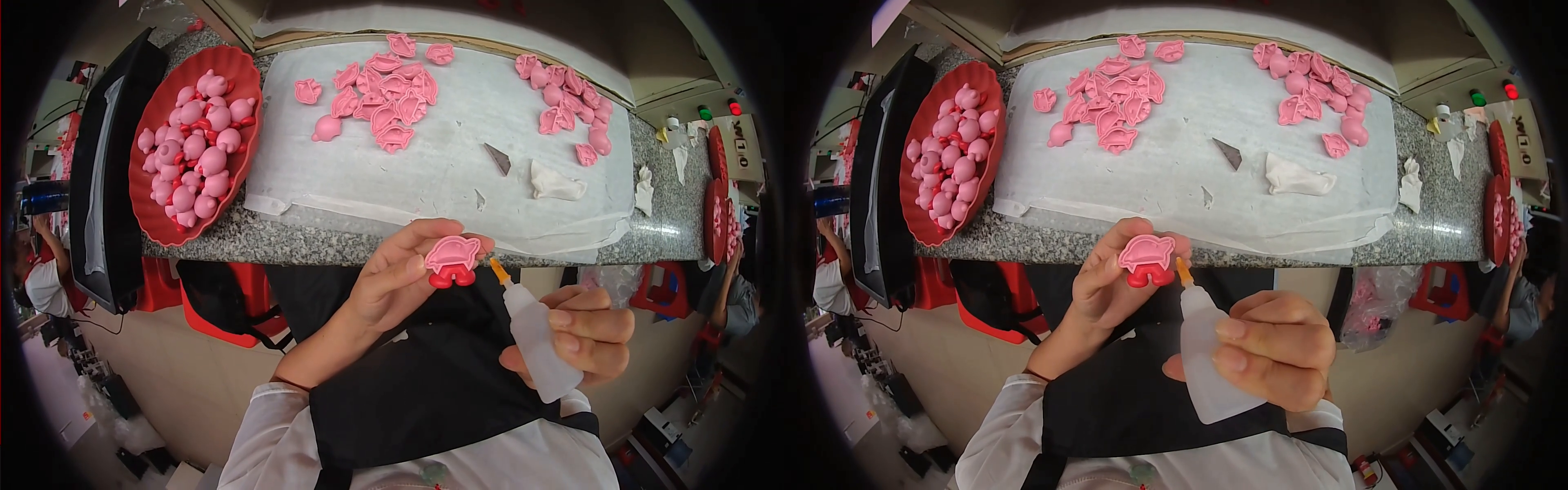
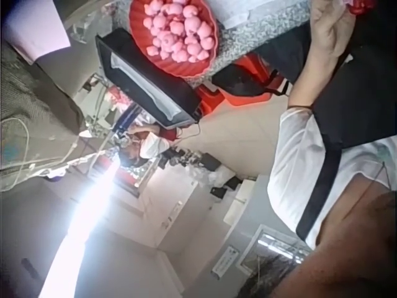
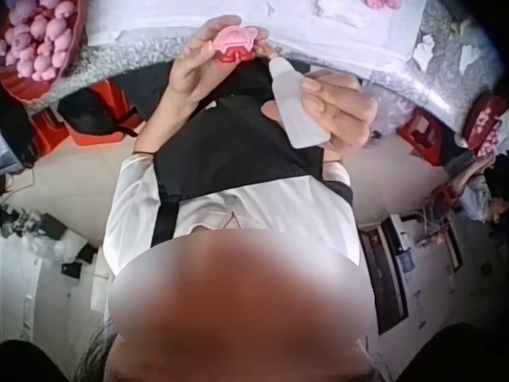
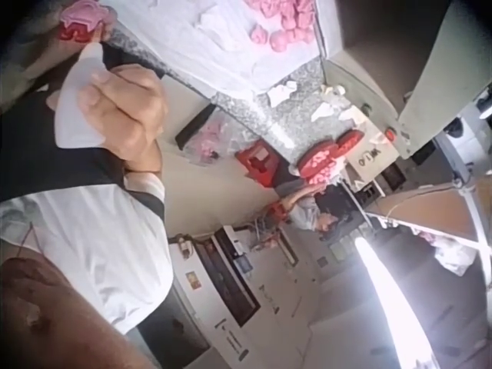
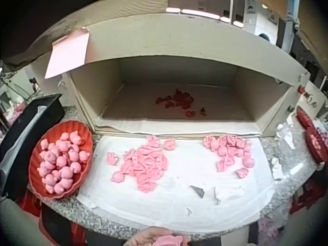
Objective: Assembling small clay figures by applying liquid adhesive or glaze to individual components at a workbench.
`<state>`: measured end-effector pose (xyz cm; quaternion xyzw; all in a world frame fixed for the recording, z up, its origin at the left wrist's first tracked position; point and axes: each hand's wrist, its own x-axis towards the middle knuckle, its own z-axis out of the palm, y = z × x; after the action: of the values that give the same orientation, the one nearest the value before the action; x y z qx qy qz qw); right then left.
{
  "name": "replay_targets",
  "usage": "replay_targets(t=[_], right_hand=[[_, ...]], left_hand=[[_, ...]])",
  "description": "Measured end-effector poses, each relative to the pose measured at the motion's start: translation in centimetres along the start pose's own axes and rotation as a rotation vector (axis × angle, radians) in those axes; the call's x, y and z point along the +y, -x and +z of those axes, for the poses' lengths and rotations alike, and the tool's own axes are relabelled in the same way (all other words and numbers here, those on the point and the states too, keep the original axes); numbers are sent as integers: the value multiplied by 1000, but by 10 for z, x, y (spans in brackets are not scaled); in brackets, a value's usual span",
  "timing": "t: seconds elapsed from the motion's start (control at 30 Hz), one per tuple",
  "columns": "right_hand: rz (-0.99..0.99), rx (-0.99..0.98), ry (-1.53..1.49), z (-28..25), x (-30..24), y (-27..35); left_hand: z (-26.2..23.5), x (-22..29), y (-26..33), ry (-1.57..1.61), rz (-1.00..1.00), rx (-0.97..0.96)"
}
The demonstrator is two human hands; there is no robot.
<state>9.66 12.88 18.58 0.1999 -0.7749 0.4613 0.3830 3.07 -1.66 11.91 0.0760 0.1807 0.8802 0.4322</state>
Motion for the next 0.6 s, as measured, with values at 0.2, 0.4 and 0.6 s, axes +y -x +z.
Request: replay_targets(t=[0.2,0.4,0.6], right_hand=[[16,-66,30,-1,1,0],[-3,2,12,1,1,1],[35,-55,31,-1,-1,2]], left_hand=[[-1,0,1,-16,6,-10],[0,1,1,-43,9,3],[0,1,1,-51,21,-2]])
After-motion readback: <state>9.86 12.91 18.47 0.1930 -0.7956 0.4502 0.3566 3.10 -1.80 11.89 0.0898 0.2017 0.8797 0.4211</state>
